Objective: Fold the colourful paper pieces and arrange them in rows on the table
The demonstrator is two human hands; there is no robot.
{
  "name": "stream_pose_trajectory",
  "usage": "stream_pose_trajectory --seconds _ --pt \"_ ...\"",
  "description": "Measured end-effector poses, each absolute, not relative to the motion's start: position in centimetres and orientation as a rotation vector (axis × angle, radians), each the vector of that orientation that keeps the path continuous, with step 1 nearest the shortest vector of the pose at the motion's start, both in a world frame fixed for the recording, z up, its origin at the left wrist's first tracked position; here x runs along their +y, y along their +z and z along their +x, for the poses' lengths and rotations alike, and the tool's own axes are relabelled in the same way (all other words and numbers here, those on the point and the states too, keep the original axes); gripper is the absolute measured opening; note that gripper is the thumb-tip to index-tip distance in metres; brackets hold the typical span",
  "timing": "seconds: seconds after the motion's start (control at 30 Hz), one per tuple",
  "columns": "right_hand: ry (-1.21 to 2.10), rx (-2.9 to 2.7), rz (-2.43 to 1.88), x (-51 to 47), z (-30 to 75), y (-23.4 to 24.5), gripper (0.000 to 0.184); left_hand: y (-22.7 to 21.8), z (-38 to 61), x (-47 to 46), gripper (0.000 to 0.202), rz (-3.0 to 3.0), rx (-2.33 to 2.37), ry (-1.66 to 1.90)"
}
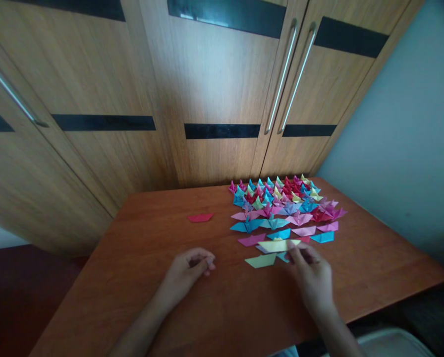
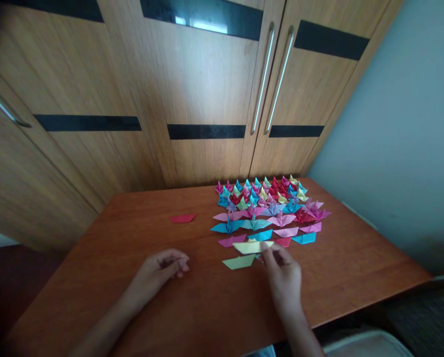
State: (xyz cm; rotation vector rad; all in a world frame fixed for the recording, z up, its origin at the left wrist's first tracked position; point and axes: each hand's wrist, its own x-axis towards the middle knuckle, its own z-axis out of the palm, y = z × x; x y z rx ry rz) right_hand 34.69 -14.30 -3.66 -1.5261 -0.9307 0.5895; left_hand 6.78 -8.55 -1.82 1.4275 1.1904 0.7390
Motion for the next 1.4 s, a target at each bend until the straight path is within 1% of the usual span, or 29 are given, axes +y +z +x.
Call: stream_pose_trajectory --seconds 0.2,0.3,0.47,0.57,0.67,0.73,0.83,0.93,1.1,1.4 --pt "0.421 -0.95 -1.844 -15.4 46.7 -5.3 0.044 -1.6 5.8 -8.0 0.027 1.432 1.235 0.76" --pt "0.34 -1.078 -2.038 -15.8 50.1 -6.6 0.044 -1.9 6.0 -8.1 0.026 1.454 1.192 0.741" --pt "0.006 -1.3 -2.323 -15.9 50.4 -7.2 0.039 -2.5 6.1 -8.0 0.024 1.467 1.171 0.726" --pt "-0.176 -1.331 -2.374 -16.0 48.9 -7.1 0.039 -2.4 6.1 -8.0 0.024 1.466 1.178 0.726" --pt "-0.293 -1.386 -2.336 -16.4 47.1 -6.9 0.037 -2.3 6.1 -8.0 0.024 1.458 1.178 0.726" --pt "-0.277 -1.473 -2.273 -16.5 46.0 -6.8 0.038 -2.3 6.2 -8.1 0.024 1.457 1.184 0.721" --pt "-0.128 -1.593 -2.19 -16.2 44.6 -6.5 0.04 -2.3 6.2 -8.1 0.025 1.468 1.194 0.712" --pt "-0.01 -1.651 -2.209 -15.5 43.7 -6.5 0.038 -2.3 6.2 -8.0 0.024 1.477 1.192 0.707" --pt "-0.029 -1.711 -2.321 -15.1 43.2 -7.1 0.039 -2.0 6.3 -8.1 0.024 1.47 1.198 0.7" --pt "-0.049 -1.714 -2.307 -15.5 43.4 -7.3 0.038 -1.9 6.3 -8.2 0.022 1.477 1.195 0.684"
